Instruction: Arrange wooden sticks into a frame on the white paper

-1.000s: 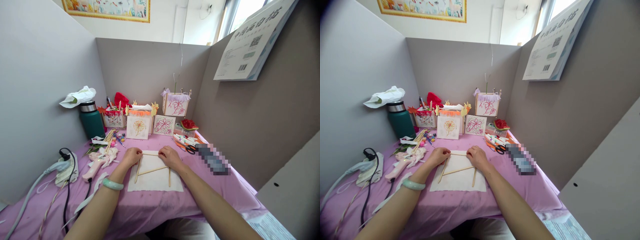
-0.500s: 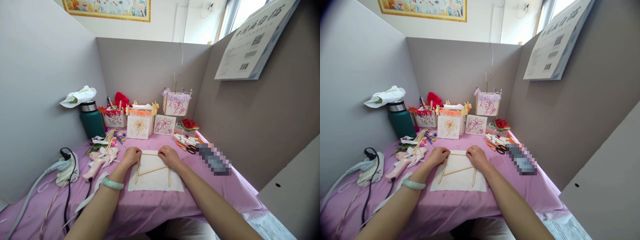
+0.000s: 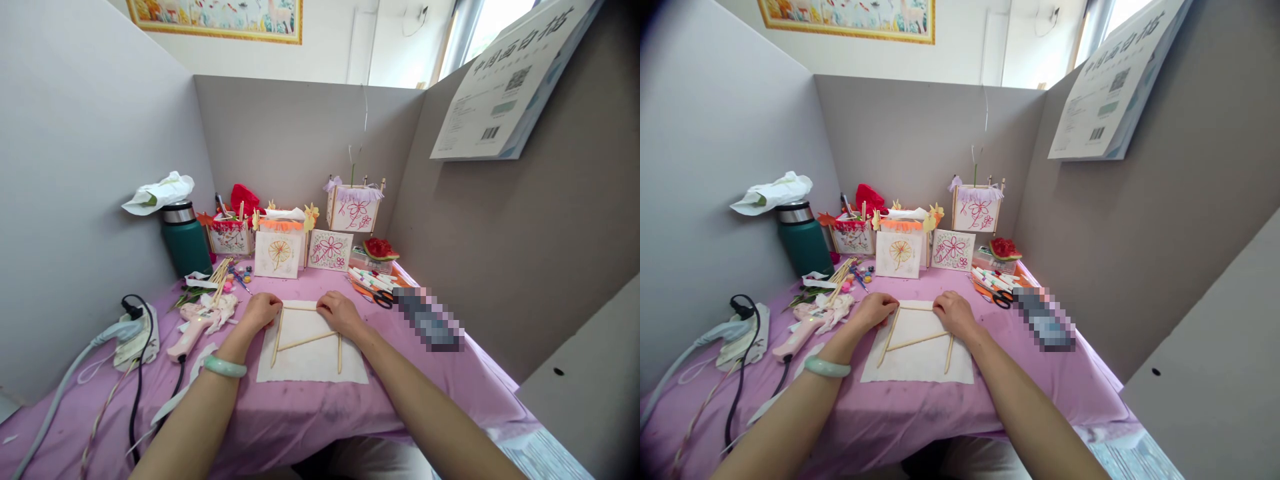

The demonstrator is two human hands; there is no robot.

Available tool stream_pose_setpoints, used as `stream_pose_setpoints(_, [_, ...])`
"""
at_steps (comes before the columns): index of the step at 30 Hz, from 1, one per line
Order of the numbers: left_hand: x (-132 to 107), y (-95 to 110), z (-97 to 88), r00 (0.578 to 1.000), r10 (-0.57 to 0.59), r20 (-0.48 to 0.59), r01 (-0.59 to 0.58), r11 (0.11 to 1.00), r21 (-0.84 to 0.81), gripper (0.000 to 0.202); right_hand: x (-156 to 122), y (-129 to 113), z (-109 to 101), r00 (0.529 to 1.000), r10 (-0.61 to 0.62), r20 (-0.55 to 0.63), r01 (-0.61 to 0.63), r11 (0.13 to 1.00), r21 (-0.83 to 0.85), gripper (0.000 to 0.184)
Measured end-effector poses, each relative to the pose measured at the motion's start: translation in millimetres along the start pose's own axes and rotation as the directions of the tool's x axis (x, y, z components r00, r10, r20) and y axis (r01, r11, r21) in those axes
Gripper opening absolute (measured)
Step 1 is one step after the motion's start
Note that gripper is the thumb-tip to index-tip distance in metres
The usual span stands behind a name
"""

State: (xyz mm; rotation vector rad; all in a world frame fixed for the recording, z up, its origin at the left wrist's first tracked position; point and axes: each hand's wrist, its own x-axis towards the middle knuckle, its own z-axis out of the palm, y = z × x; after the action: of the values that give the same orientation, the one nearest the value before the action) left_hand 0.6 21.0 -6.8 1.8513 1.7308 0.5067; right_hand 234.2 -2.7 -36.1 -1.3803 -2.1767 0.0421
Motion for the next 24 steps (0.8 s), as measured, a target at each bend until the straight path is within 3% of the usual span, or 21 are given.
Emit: stream_pose_setpoints(24, [-2.5,2.6,1.4,0.999,0.026,-0.037,-0.023,0.998,0.059,0.025,3.9,-0.9,3.3,1.000,-0.012,0.005,0.012,1.000,-0.018,0.012])
